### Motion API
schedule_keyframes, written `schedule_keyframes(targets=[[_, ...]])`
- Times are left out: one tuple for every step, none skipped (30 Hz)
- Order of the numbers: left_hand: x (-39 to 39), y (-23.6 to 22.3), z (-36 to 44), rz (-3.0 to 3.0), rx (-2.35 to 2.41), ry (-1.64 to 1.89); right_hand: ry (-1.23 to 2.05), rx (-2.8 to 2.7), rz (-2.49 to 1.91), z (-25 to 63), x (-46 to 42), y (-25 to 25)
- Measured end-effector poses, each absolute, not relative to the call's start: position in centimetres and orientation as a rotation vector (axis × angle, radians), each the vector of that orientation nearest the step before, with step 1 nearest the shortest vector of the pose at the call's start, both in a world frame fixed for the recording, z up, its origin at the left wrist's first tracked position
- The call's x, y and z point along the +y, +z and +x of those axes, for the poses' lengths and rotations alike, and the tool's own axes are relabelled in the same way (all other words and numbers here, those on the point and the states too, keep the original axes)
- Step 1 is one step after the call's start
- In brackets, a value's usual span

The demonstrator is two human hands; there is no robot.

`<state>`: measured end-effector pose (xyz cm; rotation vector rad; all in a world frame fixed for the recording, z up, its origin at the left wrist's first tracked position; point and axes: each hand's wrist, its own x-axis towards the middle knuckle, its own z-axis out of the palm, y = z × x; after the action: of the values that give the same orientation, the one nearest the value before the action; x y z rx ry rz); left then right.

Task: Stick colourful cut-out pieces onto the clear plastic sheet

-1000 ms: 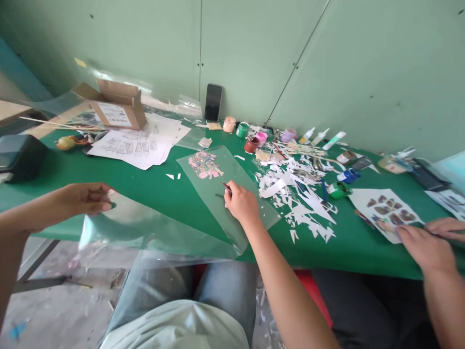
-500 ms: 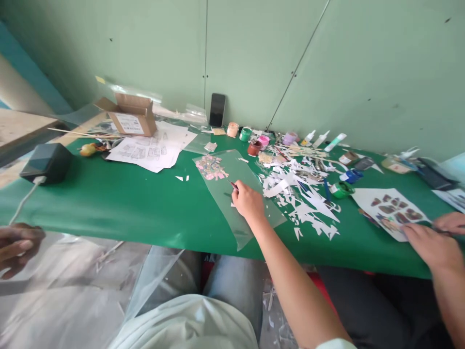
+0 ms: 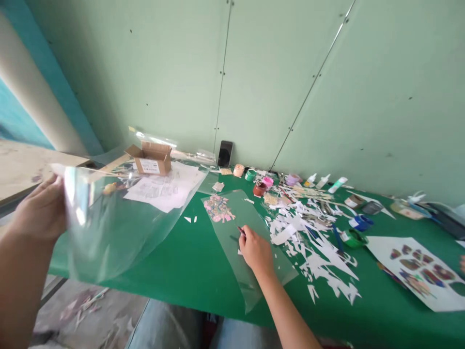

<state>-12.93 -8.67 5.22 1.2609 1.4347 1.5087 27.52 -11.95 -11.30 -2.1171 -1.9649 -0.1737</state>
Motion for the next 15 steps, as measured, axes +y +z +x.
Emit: schedule_keyframes(targets=[[-7.1, 6.2, -12.2, 1.212, 1.300, 1.595, -0.180, -1.970, -2.112, 27.4, -11.9, -11.4], [-5.5, 7.3, -11.4, 1.197, 1.191, 1.631, -0.182, -1.975, -2.104, 27.4, -11.9, -11.5], [-3.7, 8.4, -10.7, 1.228, 1.092, 1.665, -0.184, -1.976, -2.095, 27.4, -11.8, -11.8], [-2.0, 9.6, -10.0, 1.256, 1.011, 1.702, -0.183, -1.976, -2.079, 27.4, -11.8, -12.0], [-0.2, 10.7, -9.4, 1.272, 0.946, 1.733, -0.181, -1.970, -2.061, 27.5, -11.8, -12.3], [1.4, 11.7, -8.9, 1.264, 0.907, 1.762, -0.179, -1.964, -2.034, 27.6, -11.8, -12.5], [2.9, 12.8, -8.5, 1.246, 0.903, 1.760, -0.169, -1.967, -1.991, 27.7, -11.7, -12.6], [4.1, 13.7, -8.1, 1.243, 0.909, 1.766, -0.155, -1.967, -1.936, 27.9, -11.5, -12.5], [5.1, 14.5, -7.8, 1.272, 0.904, 1.740, -0.132, -1.965, -1.867, 28.0, -11.2, -12.1], [5.9, 15.1, -7.5, 1.312, 0.900, 1.697, -0.098, -1.942, -1.799, 28.0, -10.8, -11.4], [6.4, 15.6, -7.2, 1.353, 0.892, 1.655, -0.046, -1.899, -1.737, 27.8, -10.2, -10.5], [6.8, 16.0, -7.0, 1.390, 0.874, 1.611, 0.021, -1.831, -1.685, 27.5, -9.3, -9.3], [7.0, 16.4, -6.8, 1.413, 0.848, 1.577, 0.111, -1.743, -1.642, 27.0, -8.3, -7.9], [7.0, 16.6, -6.7, 1.418, 0.811, 1.555, 0.233, -1.676, -1.598, 26.3, -7.0, -6.4], [7.0, 16.8, -6.7, 1.405, 0.765, 1.541, 0.308, -1.590, -1.548, 25.5, -5.6, -5.0]])
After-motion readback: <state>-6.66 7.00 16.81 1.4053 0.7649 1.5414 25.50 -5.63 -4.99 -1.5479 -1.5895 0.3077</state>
